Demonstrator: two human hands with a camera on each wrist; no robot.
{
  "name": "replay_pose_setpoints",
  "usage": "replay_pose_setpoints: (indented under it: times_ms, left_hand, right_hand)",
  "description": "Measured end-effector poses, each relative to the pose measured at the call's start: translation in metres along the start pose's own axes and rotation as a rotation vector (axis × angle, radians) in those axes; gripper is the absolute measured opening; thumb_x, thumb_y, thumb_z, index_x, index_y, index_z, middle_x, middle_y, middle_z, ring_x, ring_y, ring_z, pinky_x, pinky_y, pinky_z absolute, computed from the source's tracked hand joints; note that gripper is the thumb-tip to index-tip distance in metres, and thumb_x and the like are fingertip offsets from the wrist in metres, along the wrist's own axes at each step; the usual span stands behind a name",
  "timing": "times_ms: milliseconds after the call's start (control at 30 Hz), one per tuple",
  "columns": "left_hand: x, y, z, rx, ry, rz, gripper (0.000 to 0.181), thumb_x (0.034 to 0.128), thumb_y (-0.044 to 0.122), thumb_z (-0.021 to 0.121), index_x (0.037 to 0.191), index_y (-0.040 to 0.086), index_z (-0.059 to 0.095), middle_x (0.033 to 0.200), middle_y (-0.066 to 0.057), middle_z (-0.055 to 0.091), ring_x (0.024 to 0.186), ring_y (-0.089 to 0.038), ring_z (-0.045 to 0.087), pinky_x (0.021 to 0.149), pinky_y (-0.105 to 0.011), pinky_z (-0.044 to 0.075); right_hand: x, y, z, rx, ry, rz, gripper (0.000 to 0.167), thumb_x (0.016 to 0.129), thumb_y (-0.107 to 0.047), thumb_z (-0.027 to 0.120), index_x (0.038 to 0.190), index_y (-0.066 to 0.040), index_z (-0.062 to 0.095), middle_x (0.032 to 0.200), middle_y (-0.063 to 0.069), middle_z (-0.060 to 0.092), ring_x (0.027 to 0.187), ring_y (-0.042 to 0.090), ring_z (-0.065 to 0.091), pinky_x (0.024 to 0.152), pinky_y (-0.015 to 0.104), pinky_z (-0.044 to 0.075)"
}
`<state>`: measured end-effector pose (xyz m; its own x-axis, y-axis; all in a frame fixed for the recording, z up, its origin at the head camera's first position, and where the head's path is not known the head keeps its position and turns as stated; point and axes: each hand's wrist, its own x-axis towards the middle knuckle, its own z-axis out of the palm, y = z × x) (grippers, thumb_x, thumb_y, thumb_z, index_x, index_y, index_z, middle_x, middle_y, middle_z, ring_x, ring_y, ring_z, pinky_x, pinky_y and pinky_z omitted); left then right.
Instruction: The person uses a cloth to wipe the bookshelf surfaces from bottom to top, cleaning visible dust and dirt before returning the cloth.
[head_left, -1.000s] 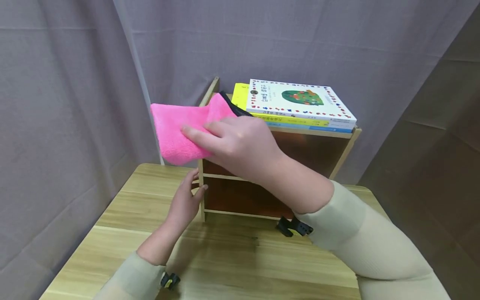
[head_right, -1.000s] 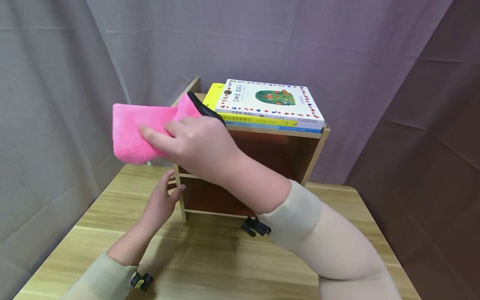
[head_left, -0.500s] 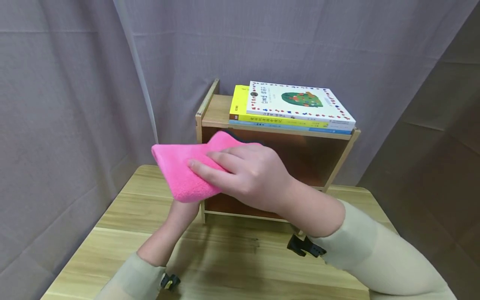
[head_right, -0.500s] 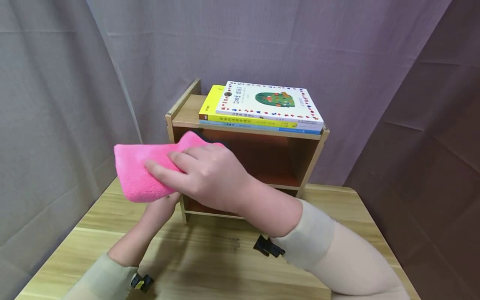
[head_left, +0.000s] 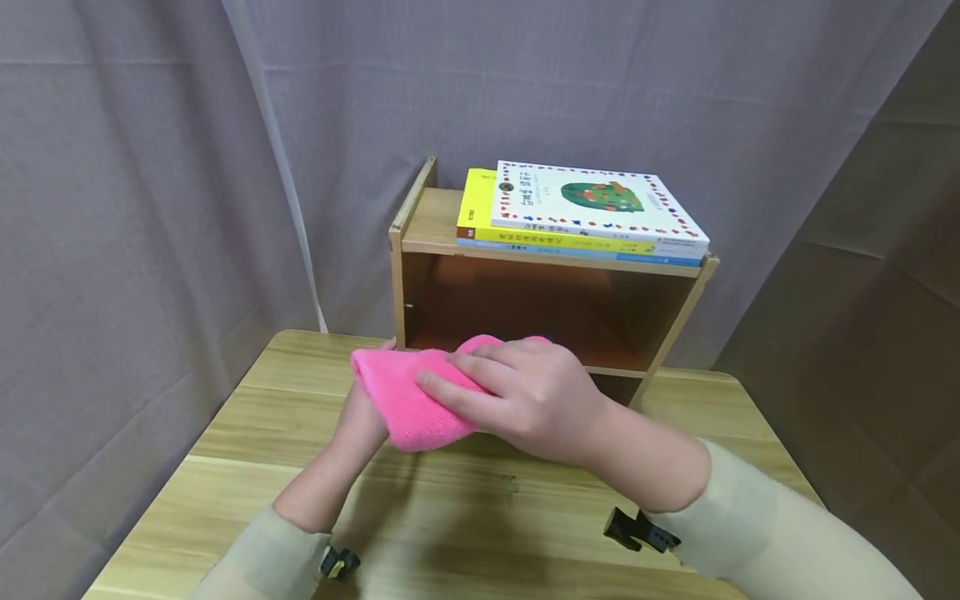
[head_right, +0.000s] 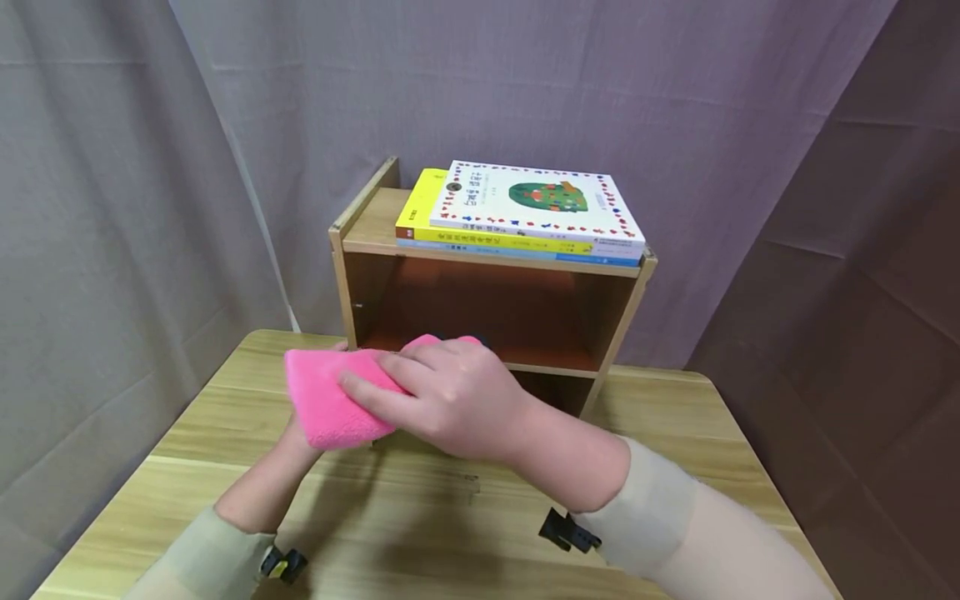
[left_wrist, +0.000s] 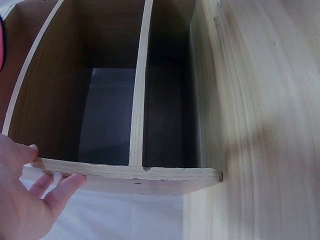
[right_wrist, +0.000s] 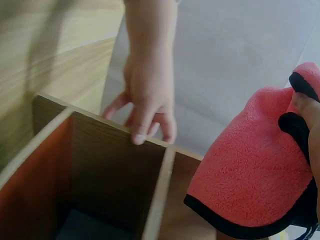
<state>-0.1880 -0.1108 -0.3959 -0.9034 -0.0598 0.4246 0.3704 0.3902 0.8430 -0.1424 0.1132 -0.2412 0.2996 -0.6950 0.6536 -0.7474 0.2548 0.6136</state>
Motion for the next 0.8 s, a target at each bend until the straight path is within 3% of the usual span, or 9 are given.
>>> replay_pose_setpoints:
  times_ms: [67,167,333,800]
  left_hand:
    - [0.002,0.001,0.000,0.017,-0.014,-0.019,0.056,0.0925,-0.006,0.058,0.145,-0.003,0.041,0.137,-0.024,0.053,0.128,-0.040,0.049,0.109,-0.052,0.037]
    - [0.005,0.003,0.001,0.062,-0.029,-0.074,0.057,0.0939,-0.004,0.056,0.148,0.003,0.039,0.139,-0.022,0.051,0.128,-0.038,0.049,0.107,-0.052,0.039]
    - [0.007,0.003,0.002,0.018,-0.041,-0.161,0.054,0.0987,0.009,0.059,0.149,0.015,0.040,0.140,-0.013,0.050,0.124,-0.033,0.053,0.099,-0.050,0.047]
    - [0.007,0.002,0.002,0.034,-0.042,-0.163,0.052,0.0996,0.018,0.061,0.147,0.019,0.042,0.140,-0.010,0.051,0.123,-0.035,0.053,0.093,-0.050,0.051]
  right_hand:
    - [-0.007,-0.002,0.000,0.002,-0.005,0.004,0.020,0.095,-0.011,0.064,0.113,-0.013,0.073,0.085,0.004,0.072,0.073,0.016,0.068,0.051,0.027,0.051]
    - [-0.018,-0.006,-0.001,-0.009,-0.008,0.011,0.019,0.096,-0.013,0.063,0.112,-0.013,0.073,0.083,0.004,0.072,0.074,0.016,0.068,0.050,0.026,0.050]
    - [-0.038,-0.015,-0.004,-0.005,-0.033,0.052,0.019,0.099,-0.017,0.061,0.113,-0.014,0.074,0.081,0.004,0.071,0.070,0.016,0.068,0.051,0.027,0.052]
    - [-0.089,-0.034,-0.010,0.058,-0.016,0.151,0.021,0.097,-0.009,0.058,0.103,-0.012,0.077,0.071,0.001,0.068,0.058,0.015,0.064,0.047,0.023,0.050]
